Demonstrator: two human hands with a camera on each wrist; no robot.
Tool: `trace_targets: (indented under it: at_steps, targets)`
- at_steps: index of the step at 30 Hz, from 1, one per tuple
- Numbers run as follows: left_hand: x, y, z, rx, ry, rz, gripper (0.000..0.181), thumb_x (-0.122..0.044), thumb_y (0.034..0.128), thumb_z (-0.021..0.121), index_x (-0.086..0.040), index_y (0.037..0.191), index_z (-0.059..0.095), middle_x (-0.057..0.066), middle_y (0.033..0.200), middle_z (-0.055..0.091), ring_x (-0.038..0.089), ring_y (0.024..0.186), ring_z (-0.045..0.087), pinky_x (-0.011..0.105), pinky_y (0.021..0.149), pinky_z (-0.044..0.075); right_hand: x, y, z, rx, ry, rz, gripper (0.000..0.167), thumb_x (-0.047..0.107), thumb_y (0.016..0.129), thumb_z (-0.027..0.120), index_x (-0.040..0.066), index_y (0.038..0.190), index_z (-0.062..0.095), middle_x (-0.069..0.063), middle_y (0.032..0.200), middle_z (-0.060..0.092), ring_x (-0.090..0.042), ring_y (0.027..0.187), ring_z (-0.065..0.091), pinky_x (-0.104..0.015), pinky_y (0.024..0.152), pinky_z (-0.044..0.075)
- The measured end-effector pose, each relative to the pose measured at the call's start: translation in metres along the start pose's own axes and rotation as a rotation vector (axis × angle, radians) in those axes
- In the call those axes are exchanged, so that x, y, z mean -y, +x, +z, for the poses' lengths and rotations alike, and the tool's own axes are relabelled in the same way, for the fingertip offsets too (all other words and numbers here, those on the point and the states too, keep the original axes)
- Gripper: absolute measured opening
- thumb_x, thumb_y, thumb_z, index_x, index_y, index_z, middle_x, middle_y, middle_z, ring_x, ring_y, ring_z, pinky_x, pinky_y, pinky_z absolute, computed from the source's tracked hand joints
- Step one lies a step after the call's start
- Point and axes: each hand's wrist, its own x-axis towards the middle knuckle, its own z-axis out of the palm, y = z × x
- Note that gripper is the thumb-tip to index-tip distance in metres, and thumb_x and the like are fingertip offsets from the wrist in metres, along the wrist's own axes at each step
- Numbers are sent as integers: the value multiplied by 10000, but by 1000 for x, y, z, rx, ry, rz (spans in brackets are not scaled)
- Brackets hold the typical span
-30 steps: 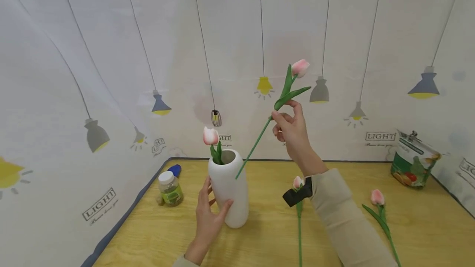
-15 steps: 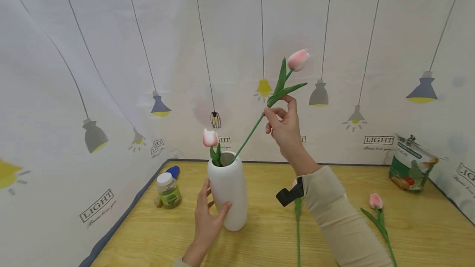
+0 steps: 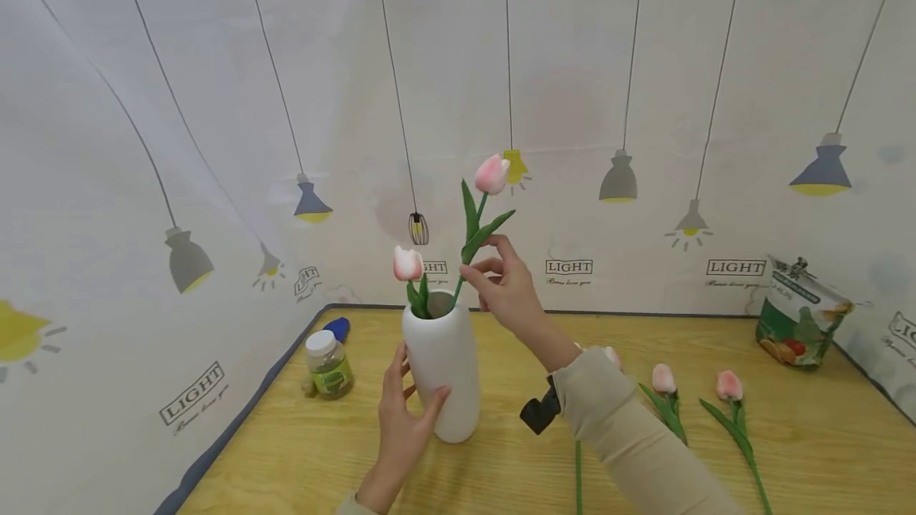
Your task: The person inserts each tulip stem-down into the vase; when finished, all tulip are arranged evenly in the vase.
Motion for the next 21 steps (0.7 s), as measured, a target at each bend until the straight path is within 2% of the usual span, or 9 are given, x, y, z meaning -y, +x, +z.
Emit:
trace_targets:
  at_steps: [3, 6, 14, 17, 21]
  targets:
    - [-1, 0, 0, 4, 3, 0, 793, -267, 762, 686, -121, 1395, 231, 122, 1297, 410, 277, 1135, 464, 364, 748, 526, -8, -5, 9, 26, -26, 12, 344, 234, 852, 586, 147, 1142, 422, -165, 857, 598, -129, 468, 475, -249, 463, 437]
    - [-2, 0, 0, 12, 2, -9, 790, -283, 767, 678, -129, 1396, 226, 117, 1301, 407, 274, 1145, 460, 369, 755, 524, -15, -8, 15, 40, -38, 13, 253, 201, 849, 588, 131, 1066, 479, -194, 890, 591, -130, 470, 467, -237, 449, 419]
    - [-3, -1, -1, 7, -4, -20, 779, -281, 771, 673, -156, 1398, 228, 102, 1303, 406, 270, 1153, 456, 385, 773, 520, -26, -12, 23, 12, -66, 49, 174, 189, 817, 613, 69, 934, 565, -97, 964, 538, -59, 459, 374, -215, 469, 385]
    - [-4, 0, -1, 1, -11, -11, 777, -270, 770, 676, -148, 1397, 233, 104, 1305, 404, 274, 1153, 455, 391, 771, 520, -28, -13, 23, 13, -91, 68, 167, 215, 818, 611, 86, 917, 577, -63, 901, 538, -69, 452, 343, -215, 449, 338]
    - [-4, 0, -3, 0, -12, -8, 778, -258, 767, 681, -132, 1394, 237, 113, 1301, 405, 284, 1149, 457, 393, 766, 521, -28, -13, 23, 31, -92, 110, 216, 237, 811, 620, 84, 959, 586, -43, 830, 534, -72, 466, 349, -219, 457, 337]
